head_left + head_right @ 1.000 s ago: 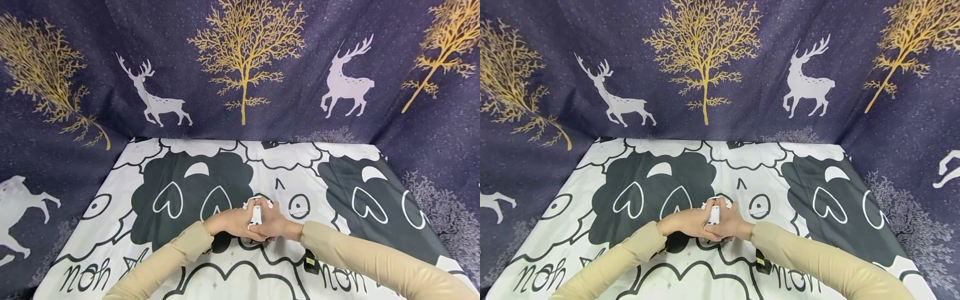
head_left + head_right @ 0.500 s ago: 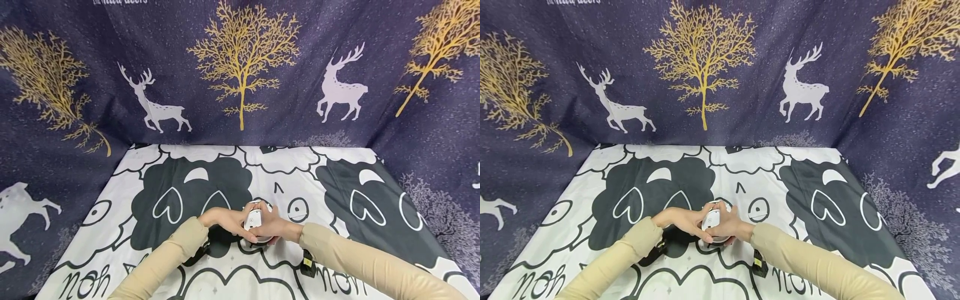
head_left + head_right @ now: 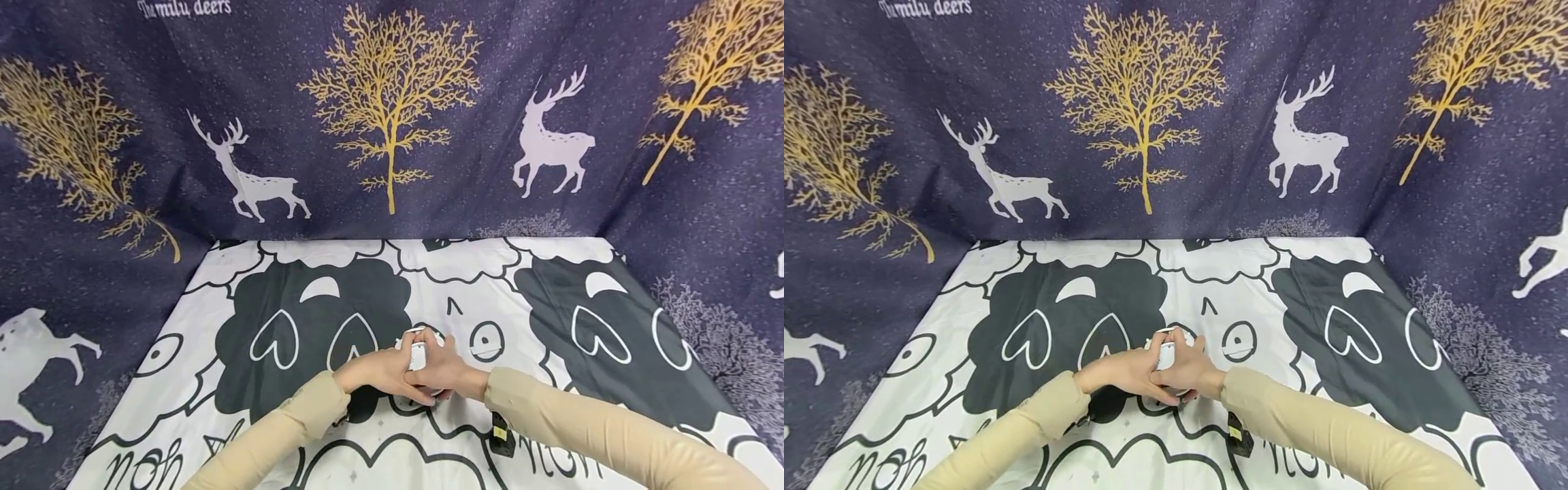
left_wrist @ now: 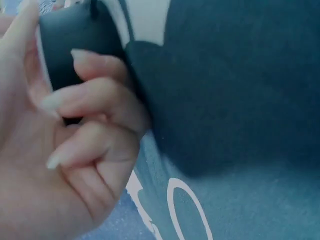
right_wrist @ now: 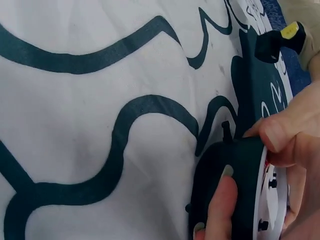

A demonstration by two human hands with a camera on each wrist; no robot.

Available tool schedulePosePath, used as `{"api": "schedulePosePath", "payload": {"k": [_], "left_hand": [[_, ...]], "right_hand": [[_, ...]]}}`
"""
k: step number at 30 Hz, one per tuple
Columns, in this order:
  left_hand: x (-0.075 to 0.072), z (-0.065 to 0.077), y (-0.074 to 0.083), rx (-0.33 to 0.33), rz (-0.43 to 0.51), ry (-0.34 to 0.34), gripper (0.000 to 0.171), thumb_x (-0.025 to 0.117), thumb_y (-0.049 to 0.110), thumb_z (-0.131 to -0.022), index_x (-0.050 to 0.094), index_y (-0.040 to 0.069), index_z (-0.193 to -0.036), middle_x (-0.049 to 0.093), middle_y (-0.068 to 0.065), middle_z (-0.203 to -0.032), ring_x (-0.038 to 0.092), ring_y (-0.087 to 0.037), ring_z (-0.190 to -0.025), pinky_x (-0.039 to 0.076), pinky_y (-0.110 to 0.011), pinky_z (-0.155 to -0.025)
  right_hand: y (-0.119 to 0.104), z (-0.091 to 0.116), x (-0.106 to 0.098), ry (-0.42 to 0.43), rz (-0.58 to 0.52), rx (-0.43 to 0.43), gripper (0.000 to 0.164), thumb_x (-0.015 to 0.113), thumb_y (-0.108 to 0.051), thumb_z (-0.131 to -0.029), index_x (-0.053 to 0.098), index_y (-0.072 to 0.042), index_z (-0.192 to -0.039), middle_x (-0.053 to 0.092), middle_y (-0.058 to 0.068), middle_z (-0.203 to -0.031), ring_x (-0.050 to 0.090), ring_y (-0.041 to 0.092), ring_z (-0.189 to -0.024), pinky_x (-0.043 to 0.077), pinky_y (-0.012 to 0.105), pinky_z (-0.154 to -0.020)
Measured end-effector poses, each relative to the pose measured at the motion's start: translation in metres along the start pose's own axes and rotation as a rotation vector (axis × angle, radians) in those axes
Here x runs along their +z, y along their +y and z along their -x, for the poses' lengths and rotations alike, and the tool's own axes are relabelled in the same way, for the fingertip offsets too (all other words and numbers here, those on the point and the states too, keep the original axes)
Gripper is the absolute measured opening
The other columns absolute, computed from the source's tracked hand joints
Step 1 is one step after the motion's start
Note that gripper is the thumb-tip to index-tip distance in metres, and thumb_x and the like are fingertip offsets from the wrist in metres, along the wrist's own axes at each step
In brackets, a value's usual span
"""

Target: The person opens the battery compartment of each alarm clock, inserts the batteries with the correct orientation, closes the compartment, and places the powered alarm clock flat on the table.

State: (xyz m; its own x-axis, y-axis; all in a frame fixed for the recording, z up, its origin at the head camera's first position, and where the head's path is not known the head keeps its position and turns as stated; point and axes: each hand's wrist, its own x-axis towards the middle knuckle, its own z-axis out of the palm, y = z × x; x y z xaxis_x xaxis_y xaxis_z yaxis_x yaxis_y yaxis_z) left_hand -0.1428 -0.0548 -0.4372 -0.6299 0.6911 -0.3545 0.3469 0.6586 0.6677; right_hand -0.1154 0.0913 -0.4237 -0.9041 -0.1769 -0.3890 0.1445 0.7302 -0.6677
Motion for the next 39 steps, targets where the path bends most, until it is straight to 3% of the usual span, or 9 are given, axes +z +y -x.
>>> {"api": "schedulePosePath", "payload": {"k": [3, 6, 11, 16, 20, 28, 34, 39], "left_hand": [[0.008, 0.0, 0.003, -0.067, -0.087, 0.1, 0.101, 0.071, 0.062, -0.064, 0.012, 0.016, -0.131, 0.064, -0.004, -0.077, 0.058, -0.011, -0.062, 0.045, -0.025, -0.06], [0.012, 0.0, 0.004, -0.085, -0.142, 0.151, 0.106, 0.069, 0.067, -0.062, 0.013, 0.015, -0.135, 0.063, -0.004, -0.07, 0.055, -0.012, -0.053, 0.042, -0.026, -0.052], [0.02, 0.0, 0.003, -0.057, -0.293, 0.232, 0.103, 0.069, 0.065, -0.063, 0.018, 0.01, -0.134, 0.053, 0.003, -0.055, 0.047, -0.01, -0.041, 0.037, -0.026, -0.041], [0.027, 0.0, 0.002, -0.036, -0.378, 0.296, 0.097, 0.07, 0.064, -0.061, 0.024, 0.011, -0.128, 0.057, 0.003, -0.061, 0.048, -0.01, -0.045, 0.036, -0.026, -0.043], [0.028, 0.001, 0.001, -0.052, -0.408, 0.303, 0.098, 0.071, 0.064, -0.059, 0.025, 0.011, -0.126, 0.057, 0.001, -0.061, 0.049, -0.011, -0.045, 0.036, -0.026, -0.043], [0.029, 0.006, -0.004, -0.052, -0.443, 0.305, 0.102, 0.071, 0.065, -0.059, 0.025, 0.006, -0.128, 0.045, 0.007, -0.05, 0.041, -0.008, -0.038, 0.032, -0.025, -0.038], [0.027, 0.004, -0.005, -0.047, -0.46, 0.322, 0.101, 0.072, 0.066, -0.056, 0.028, 0.008, -0.125, 0.053, 0.004, -0.056, 0.047, -0.011, -0.043, 0.033, -0.026, -0.039], [0.021, -0.002, -0.002, -0.059, -0.387, 0.282, 0.099, 0.071, 0.065, -0.059, 0.025, 0.009, -0.127, 0.055, 0.002, -0.058, 0.048, -0.012, -0.043, 0.035, -0.027, -0.041]], "right_hand": [[0.002, 0.0, 0.0, 0.016, 0.041, -0.034, 0.053, 0.07, -0.024, -0.059, 0.039, -0.02, -0.102, 0.034, 0.021, -0.103, 0.048, 0.028, -0.066, 0.043, 0.03, -0.046], [0.007, 0.0, 0.001, 0.05, 0.107, -0.102, 0.054, 0.069, -0.025, -0.061, 0.04, -0.02, -0.105, 0.037, 0.021, -0.102, 0.047, 0.026, -0.067, 0.038, 0.03, -0.051], [0.016, 0.002, 0.005, 0.124, 0.193, -0.207, 0.057, 0.068, -0.027, -0.063, 0.04, -0.019, -0.112, 0.04, 0.023, -0.1, 0.045, 0.022, -0.058, 0.035, 0.029, -0.046], [0.02, 0.003, 0.007, 0.166, 0.232, -0.22, 0.059, 0.067, -0.027, -0.06, 0.041, -0.02, -0.113, 0.041, 0.022, -0.096, 0.045, 0.021, -0.053, 0.035, 0.028, -0.044], [0.02, 0.003, 0.01, 0.19, 0.251, -0.246, 0.06, 0.066, -0.026, -0.058, 0.041, -0.02, -0.113, 0.042, 0.022, -0.095, 0.045, 0.02, -0.055, 0.035, 0.027, -0.044], [0.021, 0.001, 0.018, 0.201, 0.243, -0.3, 0.06, 0.064, -0.026, -0.057, 0.042, -0.019, -0.113, 0.044, 0.022, -0.094, 0.042, 0.021, -0.067, 0.035, 0.026, -0.045], [0.023, -0.001, 0.02, 0.227, 0.254, -0.338, 0.062, 0.064, -0.025, -0.057, 0.043, -0.018, -0.115, 0.046, 0.021, -0.091, 0.041, 0.021, -0.072, 0.036, 0.024, -0.046], [0.021, -0.004, 0.009, 0.173, 0.234, -0.292, 0.061, 0.065, -0.026, -0.06, 0.041, -0.02, -0.116, 0.043, 0.021, -0.094, 0.044, 0.021, -0.064, 0.036, 0.027, -0.047]]}}
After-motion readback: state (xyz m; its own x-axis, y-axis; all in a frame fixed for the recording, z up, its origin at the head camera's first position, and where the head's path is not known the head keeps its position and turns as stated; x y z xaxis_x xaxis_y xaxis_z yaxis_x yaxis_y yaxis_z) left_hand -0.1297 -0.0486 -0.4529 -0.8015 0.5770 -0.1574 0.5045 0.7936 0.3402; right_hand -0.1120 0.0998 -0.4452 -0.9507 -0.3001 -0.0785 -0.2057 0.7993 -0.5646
